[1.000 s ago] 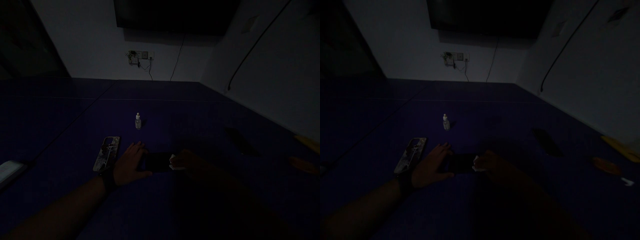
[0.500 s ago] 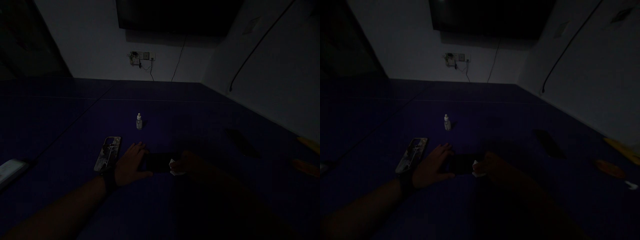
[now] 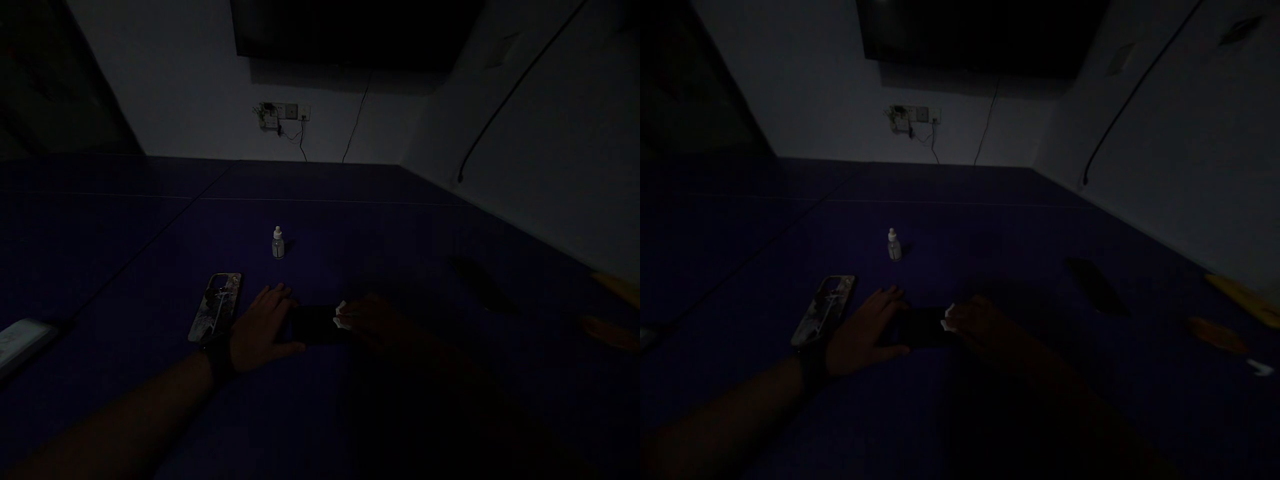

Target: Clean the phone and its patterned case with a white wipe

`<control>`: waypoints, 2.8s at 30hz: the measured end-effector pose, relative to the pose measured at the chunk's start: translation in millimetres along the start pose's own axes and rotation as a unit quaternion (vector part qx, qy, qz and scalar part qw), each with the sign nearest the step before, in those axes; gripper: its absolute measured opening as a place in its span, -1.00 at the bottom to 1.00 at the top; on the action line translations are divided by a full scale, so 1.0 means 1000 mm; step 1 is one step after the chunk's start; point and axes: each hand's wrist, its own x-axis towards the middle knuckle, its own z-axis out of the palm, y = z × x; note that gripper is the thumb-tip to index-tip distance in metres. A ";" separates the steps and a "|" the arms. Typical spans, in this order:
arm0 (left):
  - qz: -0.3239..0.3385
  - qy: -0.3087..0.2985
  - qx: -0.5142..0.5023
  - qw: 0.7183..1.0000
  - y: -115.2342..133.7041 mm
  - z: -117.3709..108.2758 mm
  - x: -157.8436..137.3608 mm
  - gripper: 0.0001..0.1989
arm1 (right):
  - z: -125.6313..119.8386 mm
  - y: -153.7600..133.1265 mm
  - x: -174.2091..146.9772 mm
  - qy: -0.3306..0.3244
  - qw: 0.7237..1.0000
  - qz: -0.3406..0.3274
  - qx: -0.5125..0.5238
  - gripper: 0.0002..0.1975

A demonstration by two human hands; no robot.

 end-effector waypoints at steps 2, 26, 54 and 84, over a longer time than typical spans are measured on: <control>-0.001 -0.002 0.000 1.000 0.001 0.000 0.000 -0.31 | -0.005 0.002 -0.003 -0.013 1.000 -0.003 0.023 -0.66; -0.010 -0.017 0.005 1.000 0.003 -0.003 0.001 -0.26 | -0.001 0.010 -0.003 0.010 0.997 0.068 -0.018 -0.53; -0.003 -0.001 0.014 1.000 0.002 0.001 0.000 -0.27 | 0.015 0.005 0.004 0.017 0.999 0.025 0.032 -0.52; -0.001 0.010 0.000 1.000 0.003 0.002 0.000 -0.26 | 0.015 -0.003 0.010 0.017 1.000 -0.005 0.001 -0.53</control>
